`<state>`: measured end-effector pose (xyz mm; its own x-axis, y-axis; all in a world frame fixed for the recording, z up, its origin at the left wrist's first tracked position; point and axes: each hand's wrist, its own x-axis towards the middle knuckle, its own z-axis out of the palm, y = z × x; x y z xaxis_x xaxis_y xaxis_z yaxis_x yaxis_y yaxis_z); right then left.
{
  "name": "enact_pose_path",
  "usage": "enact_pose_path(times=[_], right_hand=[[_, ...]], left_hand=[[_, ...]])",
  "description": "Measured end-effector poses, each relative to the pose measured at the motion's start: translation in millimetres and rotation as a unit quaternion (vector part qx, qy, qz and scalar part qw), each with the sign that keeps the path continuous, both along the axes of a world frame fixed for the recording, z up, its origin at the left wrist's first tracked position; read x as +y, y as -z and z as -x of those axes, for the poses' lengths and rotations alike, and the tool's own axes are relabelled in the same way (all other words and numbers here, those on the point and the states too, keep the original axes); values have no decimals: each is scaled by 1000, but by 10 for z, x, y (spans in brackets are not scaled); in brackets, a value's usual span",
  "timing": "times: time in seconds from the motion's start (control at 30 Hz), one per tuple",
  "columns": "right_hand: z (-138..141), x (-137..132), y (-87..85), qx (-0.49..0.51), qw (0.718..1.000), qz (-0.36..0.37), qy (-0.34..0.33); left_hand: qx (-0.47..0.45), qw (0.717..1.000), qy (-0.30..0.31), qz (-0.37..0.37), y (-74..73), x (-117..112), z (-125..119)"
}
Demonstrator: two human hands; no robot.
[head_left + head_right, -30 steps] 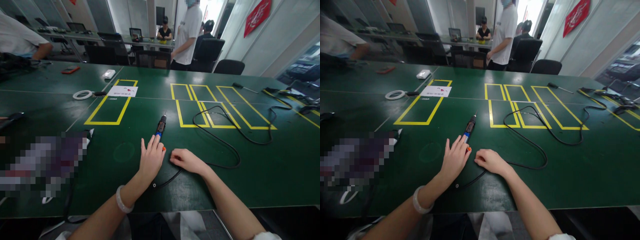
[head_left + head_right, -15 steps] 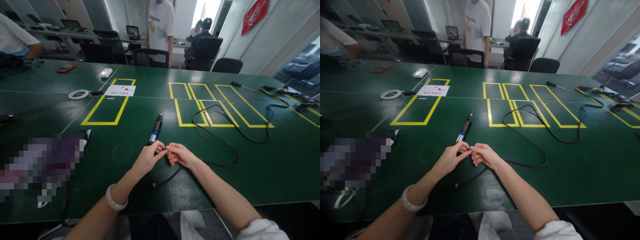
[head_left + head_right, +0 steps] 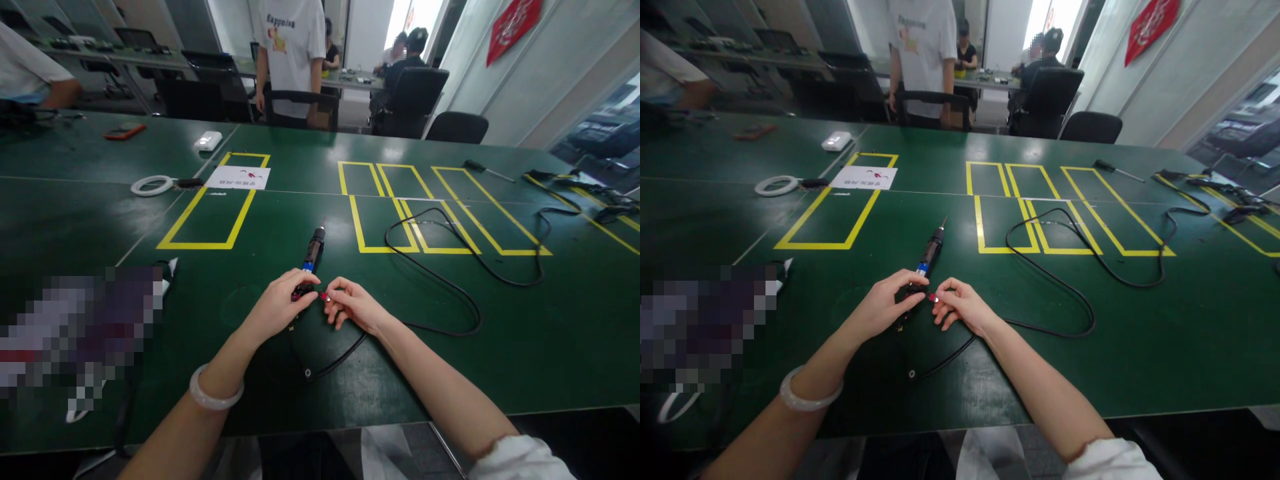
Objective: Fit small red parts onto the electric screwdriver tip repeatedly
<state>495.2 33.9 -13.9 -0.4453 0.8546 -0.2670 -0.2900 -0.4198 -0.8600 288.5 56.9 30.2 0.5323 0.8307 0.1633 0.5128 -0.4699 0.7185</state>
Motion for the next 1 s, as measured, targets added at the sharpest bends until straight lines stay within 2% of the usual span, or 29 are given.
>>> enact_pose_path(times=[0.1,0.27,0.4,0.67,0.9,1.0], right_hand=[[27,0,23,-19,1000,-19,15],[75,26,64,-38,997,-41,56],[104,31,111,-49,996,-54,58],[121,9,152,-94,992,-75,27],[133,11,118,-199,972,-119,30],[149,12,105,-255,953,-154,51]], left_hand=[[40,999,-31,-4,18,74,193],[126,989,15,70,97,64,362],[118,990,27,69,143,13,285],[135,988,4,74,196,-40,150],[164,985,-24,49,220,-134,67],[167,984,-43,40,237,-176,20]])
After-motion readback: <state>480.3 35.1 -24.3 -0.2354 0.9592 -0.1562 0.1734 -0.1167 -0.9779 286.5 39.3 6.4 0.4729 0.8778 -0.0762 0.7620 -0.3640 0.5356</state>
